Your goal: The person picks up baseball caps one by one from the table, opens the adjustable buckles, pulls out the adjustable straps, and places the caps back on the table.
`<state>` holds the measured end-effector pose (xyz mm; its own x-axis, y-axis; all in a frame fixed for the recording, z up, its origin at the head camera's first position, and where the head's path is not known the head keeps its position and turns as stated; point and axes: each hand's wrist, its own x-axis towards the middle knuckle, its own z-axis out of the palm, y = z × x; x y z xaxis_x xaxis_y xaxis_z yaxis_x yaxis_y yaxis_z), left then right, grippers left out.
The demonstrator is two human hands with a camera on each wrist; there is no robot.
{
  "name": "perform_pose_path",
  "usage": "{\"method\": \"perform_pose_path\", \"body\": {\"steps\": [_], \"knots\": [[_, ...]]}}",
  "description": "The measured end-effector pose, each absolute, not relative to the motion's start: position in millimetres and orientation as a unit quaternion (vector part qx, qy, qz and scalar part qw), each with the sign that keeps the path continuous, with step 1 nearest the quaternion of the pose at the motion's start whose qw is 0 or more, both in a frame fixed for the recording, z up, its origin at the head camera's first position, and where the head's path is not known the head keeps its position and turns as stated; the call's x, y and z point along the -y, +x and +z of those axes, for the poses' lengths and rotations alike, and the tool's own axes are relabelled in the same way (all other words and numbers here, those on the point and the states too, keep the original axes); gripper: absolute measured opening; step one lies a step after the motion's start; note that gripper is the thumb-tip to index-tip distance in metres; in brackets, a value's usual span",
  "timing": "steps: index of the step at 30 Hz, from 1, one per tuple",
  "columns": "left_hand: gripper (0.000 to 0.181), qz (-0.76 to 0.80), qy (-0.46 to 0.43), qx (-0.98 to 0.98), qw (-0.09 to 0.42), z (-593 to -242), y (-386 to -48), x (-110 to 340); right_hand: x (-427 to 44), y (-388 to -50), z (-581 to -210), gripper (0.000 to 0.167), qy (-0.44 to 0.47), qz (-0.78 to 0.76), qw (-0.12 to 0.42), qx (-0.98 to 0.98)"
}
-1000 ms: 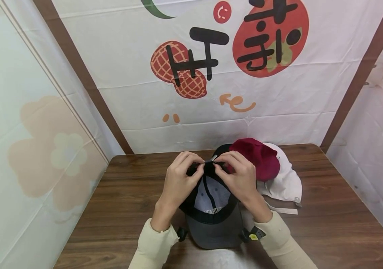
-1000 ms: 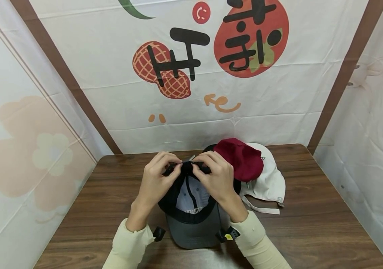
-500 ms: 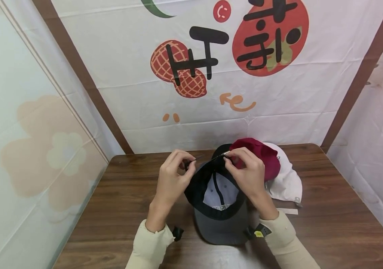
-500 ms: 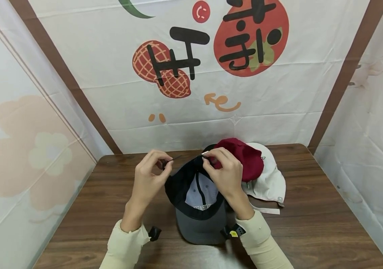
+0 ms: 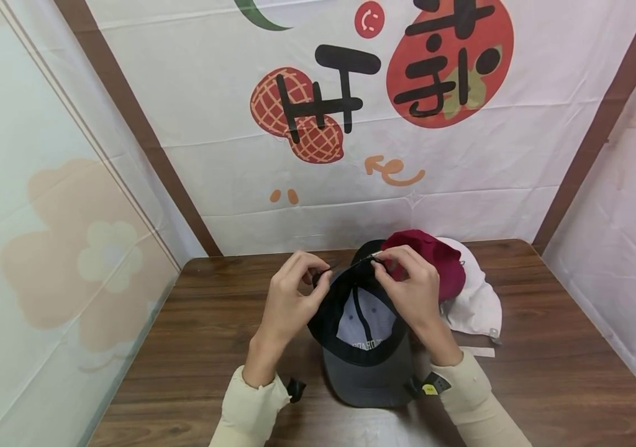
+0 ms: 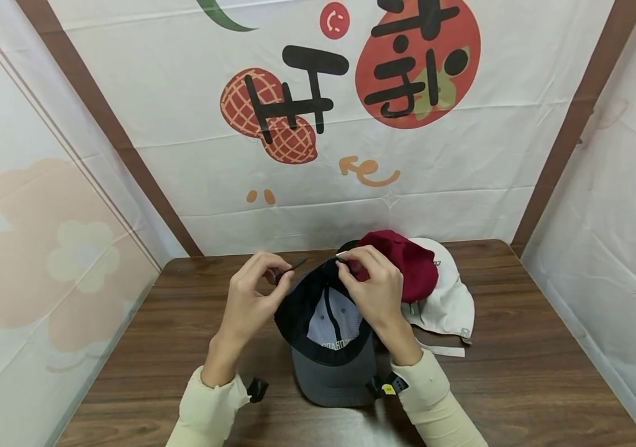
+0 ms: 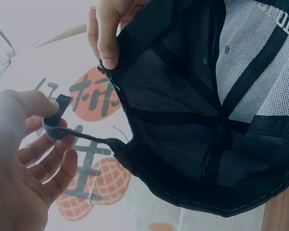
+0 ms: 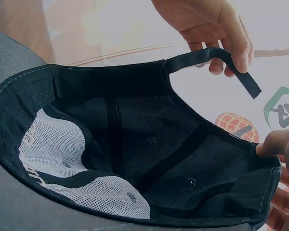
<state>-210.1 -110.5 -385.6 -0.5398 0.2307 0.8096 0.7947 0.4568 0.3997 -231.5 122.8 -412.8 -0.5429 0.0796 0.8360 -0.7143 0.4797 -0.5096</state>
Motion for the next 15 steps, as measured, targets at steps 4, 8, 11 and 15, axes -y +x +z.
{"method": "perform_pose_path", "body": {"steps": [4, 8, 11, 15], "knots": [[0.013, -0.403, -0.341, 0.784, 0.327, -387.5, -208.5, 109.9, -122.6, -232.2, -413.6, 0.015, 0.218, 0.467, 0.429, 0.742], [0.012, -0.4, -0.357, 0.786, 0.307, -389.9, -207.5, 108.8, -122.8, -233.1, -414.7, 0.017, 0.224, 0.464, 0.431, 0.74], [0.012, -0.396, -0.371, 0.788, 0.292, -391.7, -206.9, 107.6, -123.3, -233.7, -415.7, 0.018, 0.224, 0.459, 0.434, 0.742], [0.01, -0.386, -0.39, 0.788, 0.278, -393.6, -205.4, 106.1, -123.9, -233.4, -415.2, 0.018, 0.225, 0.454, 0.436, 0.744]]}}
